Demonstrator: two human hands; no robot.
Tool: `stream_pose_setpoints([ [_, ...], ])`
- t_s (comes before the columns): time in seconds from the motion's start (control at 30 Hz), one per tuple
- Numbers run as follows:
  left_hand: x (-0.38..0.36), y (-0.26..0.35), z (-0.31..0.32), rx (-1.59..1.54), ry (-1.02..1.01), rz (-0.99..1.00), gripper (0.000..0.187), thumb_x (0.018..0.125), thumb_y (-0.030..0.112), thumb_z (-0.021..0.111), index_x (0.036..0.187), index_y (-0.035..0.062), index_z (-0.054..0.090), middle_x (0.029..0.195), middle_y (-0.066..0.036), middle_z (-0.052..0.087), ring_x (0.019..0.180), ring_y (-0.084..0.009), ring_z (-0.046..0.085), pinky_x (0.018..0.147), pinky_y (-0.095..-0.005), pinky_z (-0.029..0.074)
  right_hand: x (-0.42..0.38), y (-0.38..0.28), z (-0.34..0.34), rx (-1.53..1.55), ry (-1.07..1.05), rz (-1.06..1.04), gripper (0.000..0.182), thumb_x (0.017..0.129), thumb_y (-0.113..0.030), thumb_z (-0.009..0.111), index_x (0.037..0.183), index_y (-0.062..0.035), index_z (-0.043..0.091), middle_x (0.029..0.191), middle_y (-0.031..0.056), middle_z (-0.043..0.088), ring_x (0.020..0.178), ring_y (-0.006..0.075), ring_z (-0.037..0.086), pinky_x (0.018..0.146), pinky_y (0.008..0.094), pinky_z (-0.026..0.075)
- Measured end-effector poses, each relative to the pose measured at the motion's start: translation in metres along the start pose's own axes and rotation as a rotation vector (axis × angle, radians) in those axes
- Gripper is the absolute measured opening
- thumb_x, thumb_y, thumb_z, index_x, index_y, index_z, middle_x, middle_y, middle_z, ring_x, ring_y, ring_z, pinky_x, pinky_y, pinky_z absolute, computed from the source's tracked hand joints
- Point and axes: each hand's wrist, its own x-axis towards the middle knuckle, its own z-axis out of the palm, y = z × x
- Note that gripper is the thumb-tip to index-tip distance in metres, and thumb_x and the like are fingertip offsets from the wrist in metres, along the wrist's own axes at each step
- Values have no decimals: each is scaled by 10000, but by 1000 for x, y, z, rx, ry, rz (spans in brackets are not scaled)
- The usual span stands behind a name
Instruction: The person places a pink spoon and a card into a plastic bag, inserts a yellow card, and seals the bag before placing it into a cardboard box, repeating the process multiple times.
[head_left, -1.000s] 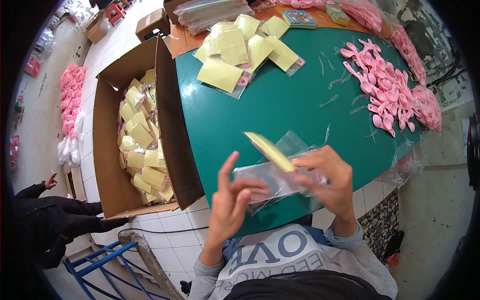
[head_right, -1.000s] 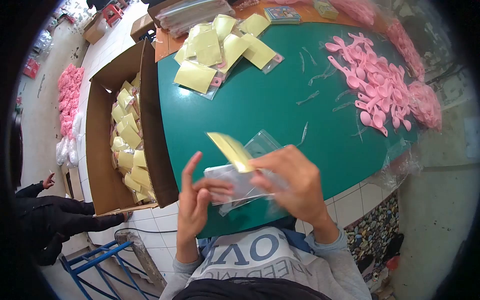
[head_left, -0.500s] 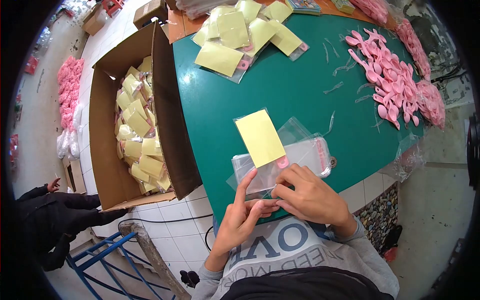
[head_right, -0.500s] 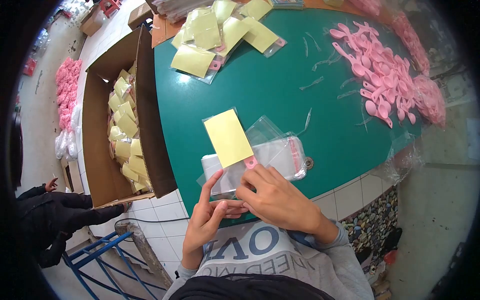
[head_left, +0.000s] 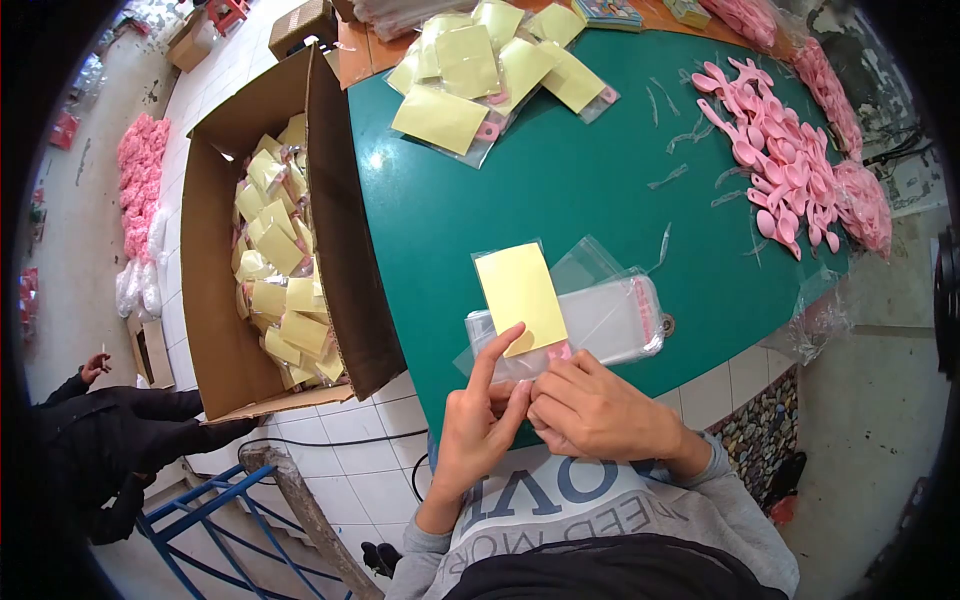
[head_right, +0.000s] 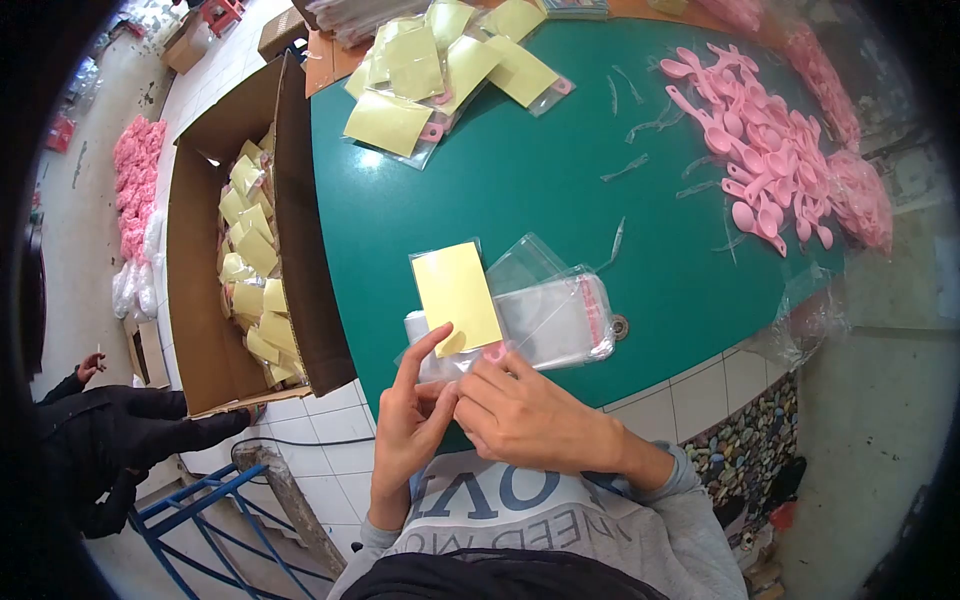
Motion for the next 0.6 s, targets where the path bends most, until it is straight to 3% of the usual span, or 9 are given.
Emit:
stream_pose_setpoints([
  [0.1,2,-9,4,38,54,50,441,892,-2,512,1318,49,408,725,-112,662,681,-110,634,625,-243,511,-5,11,-4,83,-42,-28,157,727,-127,630,830,-37,553,832,72,489,841,230,499,771,355,387],
  [0.23,5,-14,-3,-46,137,64,349,901,-9,495,1248,28,479,759,-111,676,694,-128,655,636,-233,518,-5,32,-51,501,-255,-165,152,762,-129,660,833,-47,554,844,76,518,804,243,510,727,349,403],
  [0.3,3,-10,-8,-160,54,25,308,915,-13,464,1219,13,501,827,-107,680,763,-135,666,649,-221,528,-7,67,-89,748,-287,-236,120,786,-95,640,830,-36,545,832,66,512,822,228,517,694,354,397],
  [0.37,4,-9,-10,-248,-12,-26,297,920,-8,456,1211,6,510,866,-109,679,796,-137,666,645,-219,531,-23,123,-121,871,70,-258,202,770,-185,675,784,-28,548,731,60,523,702,228,532,610,329,405],
  [0.4,4,-9,-10,-225,-27,-25,296,921,-7,452,1210,6,514,882,-110,677,807,-140,666,643,-218,532,-24,136,-149,791,250,12,206,831,-168,604,664,-99,505,648,24,519,641,189,533,583,334,421],
  [0.43,4,-9,-10,-202,-43,-25,294,922,-7,449,1208,5,518,899,-110,675,817,-142,666,641,-216,533,-33,167,-172,622,326,301,136,829,-154,580,734,-89,509,696,42,525,676,204,537,612,339,426],
  [0.5,3,-9,-7,-190,-57,-30,294,924,-7,445,1207,3,524,921,-108,673,835,-141,663,637,-216,535,-102,269,-205,-355,162,909,77,826,-126,532,874,-68,517,793,77,538,747,234,544,669,349,436],
  [0.53,3,-10,-6,-196,-52,-25,295,924,-8,444,1206,1,526,927,-106,672,843,-138,660,633,-217,536,-135,289,-205,-795,90,1028,132,825,-113,508,944,-57,521,841,95,545,782,249,548,697,353,441],
  [0.6,2,-12,-5,-252,-36,-23,302,926,-7,442,1216,-8,526,951,-107,663,867,-123,640,638,-219,544,-122,240,-183,-896,238,819,276,822,-85,459,1084,-36,530,938,131,557,852,279,556,754,363,451],
])
